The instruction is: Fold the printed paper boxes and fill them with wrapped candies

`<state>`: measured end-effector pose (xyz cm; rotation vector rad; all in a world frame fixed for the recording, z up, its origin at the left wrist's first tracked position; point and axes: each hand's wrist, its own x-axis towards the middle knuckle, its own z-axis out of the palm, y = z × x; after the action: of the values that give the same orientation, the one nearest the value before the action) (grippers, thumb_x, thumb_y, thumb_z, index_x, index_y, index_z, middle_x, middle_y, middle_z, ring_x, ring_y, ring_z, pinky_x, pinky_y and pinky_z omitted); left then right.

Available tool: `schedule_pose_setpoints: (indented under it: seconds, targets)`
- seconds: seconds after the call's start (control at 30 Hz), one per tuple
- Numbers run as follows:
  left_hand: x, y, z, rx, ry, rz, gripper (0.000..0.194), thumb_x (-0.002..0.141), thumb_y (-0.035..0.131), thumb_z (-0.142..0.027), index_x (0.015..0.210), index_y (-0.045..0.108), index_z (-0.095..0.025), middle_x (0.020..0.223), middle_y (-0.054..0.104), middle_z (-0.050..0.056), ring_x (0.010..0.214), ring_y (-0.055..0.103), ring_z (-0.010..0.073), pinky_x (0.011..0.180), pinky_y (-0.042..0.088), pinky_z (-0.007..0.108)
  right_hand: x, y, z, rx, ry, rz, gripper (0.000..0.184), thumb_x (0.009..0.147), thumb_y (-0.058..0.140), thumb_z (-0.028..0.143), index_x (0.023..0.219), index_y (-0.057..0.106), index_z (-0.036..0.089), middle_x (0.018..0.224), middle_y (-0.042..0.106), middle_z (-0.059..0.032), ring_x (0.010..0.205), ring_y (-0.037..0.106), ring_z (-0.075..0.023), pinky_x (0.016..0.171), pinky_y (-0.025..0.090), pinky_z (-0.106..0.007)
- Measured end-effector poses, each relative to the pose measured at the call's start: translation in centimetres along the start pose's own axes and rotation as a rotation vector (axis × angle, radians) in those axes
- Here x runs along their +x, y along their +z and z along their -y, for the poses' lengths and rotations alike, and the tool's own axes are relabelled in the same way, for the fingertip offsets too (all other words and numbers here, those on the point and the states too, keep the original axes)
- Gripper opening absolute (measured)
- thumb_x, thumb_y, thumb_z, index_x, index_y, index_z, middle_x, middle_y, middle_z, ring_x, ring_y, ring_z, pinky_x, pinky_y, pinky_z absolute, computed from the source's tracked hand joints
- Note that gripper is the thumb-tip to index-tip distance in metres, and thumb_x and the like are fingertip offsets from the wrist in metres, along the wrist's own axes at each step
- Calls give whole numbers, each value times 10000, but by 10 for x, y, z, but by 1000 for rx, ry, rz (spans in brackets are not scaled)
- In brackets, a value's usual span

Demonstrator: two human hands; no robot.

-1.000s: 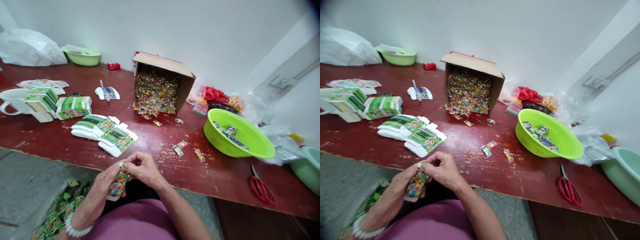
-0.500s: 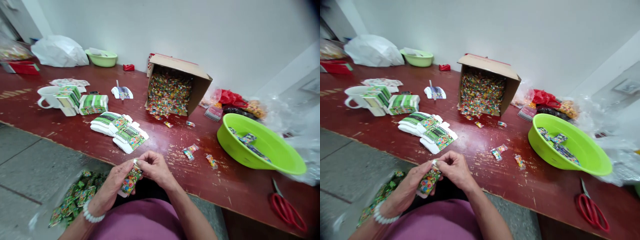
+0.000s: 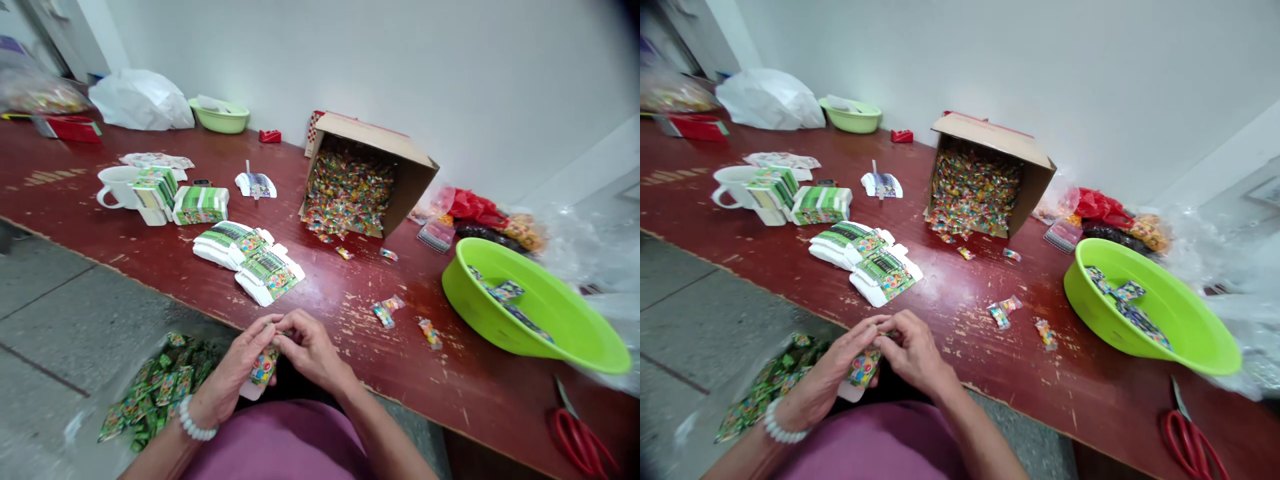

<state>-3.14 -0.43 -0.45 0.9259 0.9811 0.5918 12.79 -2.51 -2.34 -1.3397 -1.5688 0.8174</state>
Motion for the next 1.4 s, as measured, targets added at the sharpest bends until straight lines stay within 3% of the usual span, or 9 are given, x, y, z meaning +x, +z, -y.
schedule_pose_setpoints:
  seconds: [0.1, 0.27, 0.4, 0.63, 0.83, 1.03, 1.13, 1.23, 1.4]
  targets:
    - [1, -5, -2, -52, -5, -21, 500, 853, 656, -527, 1264, 555, -260, 834, 704, 5, 619, 644, 144, 579, 496, 230, 39, -35, -27, -175, 197, -103, 137, 876, 645, 333, 937, 737, 252, 925, 732, 1, 852, 676, -173, 789, 526, -275]
    - [-3, -29, 9, -77, -14, -34, 424, 825, 707, -508, 1138, 592, -245, 995, 728, 40, 892, 671, 186, 799, 509, 265, 111, -116, -79, -403, 429, -483, 318, 954, 525, 258, 1228, 613, 123, 1305, 579, -180, 1240, 520, -293, 1058, 390, -463]
    - [-10, -57, 30, -50, -63, -174, 491, 750, 755, -557, 1095, 603, -241, 970, 727, 27, 784, 660, 180, 751, 514, 280, 129, -137, -110, -481, 570, -523, 315, 936, 636, 322, 1210, 609, 170, 1331, 566, -108, 1187, 560, -282, 1008, 448, -523]
    - [-20, -89, 61, -56, -144, -406, 470, 690, 781, -553, 1048, 665, -270, 904, 737, -2, 927, 679, 244, 708, 515, 262, 118, -129, -128, -330, 485, -502, 190, 707, 789, 278, 817, 662, 189, 958, 691, -75, 990, 616, -244, 904, 453, -376]
    - [-31, -110, 64, 76, -131, -368, 481, 609, 841, -535, 980, 720, -254, 876, 761, 20, 860, 695, 265, 643, 521, 261, 95, -115, -111, 66, 402, -459, 375, 616, 767, 453, 838, 638, 179, 714, 652, 0, 589, 572, -147, 563, 456, -274]
    - [-34, -141, 44, 41, -81, -417, 527, 517, 932, -408, 905, 635, -210, 726, 720, -2, 596, 671, 187, 509, 503, 230, 64, -87, -75, 395, 359, -442, 493, 565, 819, 471, 915, 624, 185, 751, 646, 5, 579, 580, -122, 508, 449, -239]
    - [-35, -131, 23, -61, -3, -383, 631, 547, 932, -316, 1074, 594, -238, 876, 728, 3, 694, 707, 198, 558, 566, 266, 47, -68, -49, 498, 348, -377, 462, 603, 836, 434, 940, 640, 187, 773, 654, 3, 608, 591, -116, 534, 469, -233]
    - [-34, -102, 4, -154, 6, -162, 703, 641, 884, -192, 1259, 551, -220, 978, 729, 52, 820, 725, 222, 690, 607, 326, 30, -46, -21, 550, 338, -270, 402, 641, 852, 377, 945, 672, 185, 790, 675, -7, 638, 600, -115, 550, 473, -222]
    - [-25, -56, -4, -356, -16, -31, 391, 735, 808, -133, 1094, 653, -143, 1045, 740, 124, 927, 721, 244, 761, 617, 344, 10, -18, 14, 520, 302, -104, 348, 693, 837, 393, 933, 672, 202, 800, 701, -17, 695, 642, -147, 633, 535, -266]
